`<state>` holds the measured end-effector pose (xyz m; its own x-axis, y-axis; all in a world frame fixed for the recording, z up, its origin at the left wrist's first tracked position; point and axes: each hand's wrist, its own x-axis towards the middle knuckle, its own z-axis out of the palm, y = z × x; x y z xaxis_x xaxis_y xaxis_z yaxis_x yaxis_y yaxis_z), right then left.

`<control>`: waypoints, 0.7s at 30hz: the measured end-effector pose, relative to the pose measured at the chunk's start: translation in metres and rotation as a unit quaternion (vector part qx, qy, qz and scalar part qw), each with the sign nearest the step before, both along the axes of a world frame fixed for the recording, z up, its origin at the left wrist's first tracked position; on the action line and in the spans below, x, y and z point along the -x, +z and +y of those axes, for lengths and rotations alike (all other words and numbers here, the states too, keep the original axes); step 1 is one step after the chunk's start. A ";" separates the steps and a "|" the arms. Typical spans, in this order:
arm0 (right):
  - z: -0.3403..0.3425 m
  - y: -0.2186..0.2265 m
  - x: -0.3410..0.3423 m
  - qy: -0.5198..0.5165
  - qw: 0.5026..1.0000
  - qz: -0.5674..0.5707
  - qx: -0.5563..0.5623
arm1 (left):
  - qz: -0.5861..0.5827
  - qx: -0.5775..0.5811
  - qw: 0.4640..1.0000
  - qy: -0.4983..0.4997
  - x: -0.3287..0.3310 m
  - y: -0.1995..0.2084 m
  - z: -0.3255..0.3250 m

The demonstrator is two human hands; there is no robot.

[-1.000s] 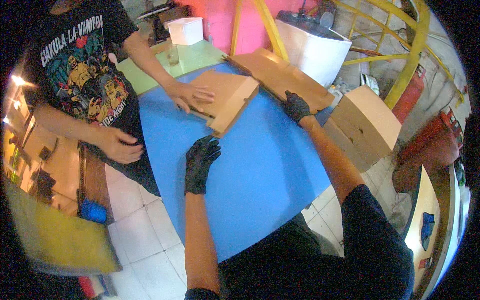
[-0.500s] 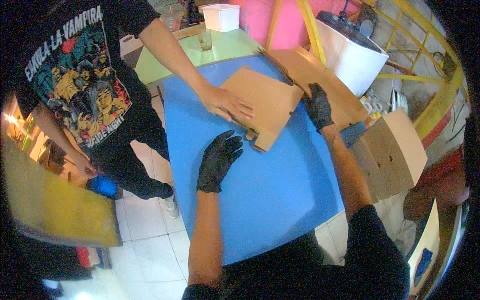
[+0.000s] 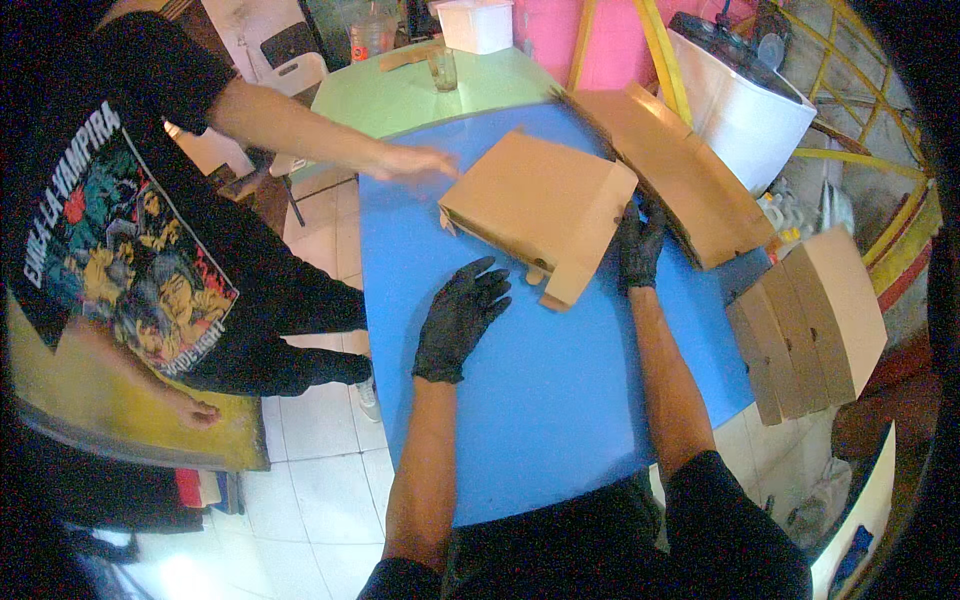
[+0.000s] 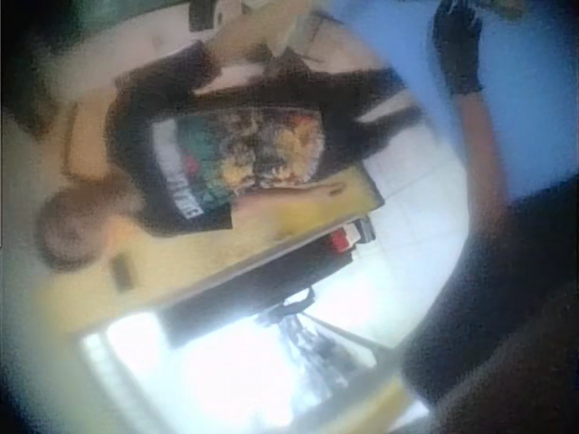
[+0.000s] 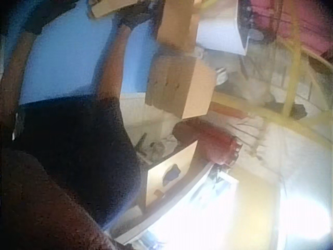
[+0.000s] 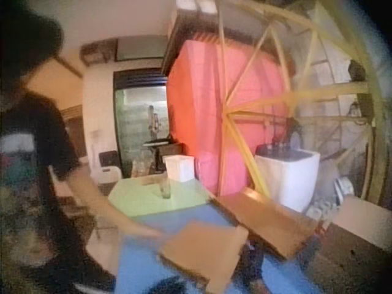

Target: The person assembles flat cardboard pieces into small boxes on a blue table. They fold the flaps, tuck tabs into slots, and close the boxes, then place finished units aside. A second person is visible nearby but does not assist with the assembly.

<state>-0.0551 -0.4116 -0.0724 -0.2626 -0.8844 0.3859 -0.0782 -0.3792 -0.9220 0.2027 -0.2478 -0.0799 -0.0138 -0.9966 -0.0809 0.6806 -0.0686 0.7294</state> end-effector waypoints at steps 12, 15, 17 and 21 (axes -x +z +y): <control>-0.050 0.002 0.040 0.141 0.981 0.131 -0.021 | -0.547 0.240 0.798 0.080 0.027 -0.010 -0.039; -0.050 0.015 0.046 0.253 0.962 -0.055 -0.087 | -0.742 0.229 0.629 0.036 0.027 0.002 -0.044; -0.050 0.020 0.047 0.244 0.955 -0.130 -0.102 | -0.589 0.201 0.782 0.036 0.026 0.007 -0.045; -0.053 0.026 0.048 0.262 0.928 -0.241 -0.111 | -0.529 0.168 0.832 0.019 0.029 0.011 -0.034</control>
<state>-0.1026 -0.4645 -0.0462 0.1314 -0.9828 0.1295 0.5048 -0.0461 -0.8620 0.1737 -0.2816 -0.0690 -0.0791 -0.9635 0.2556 -0.3573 0.2668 0.8951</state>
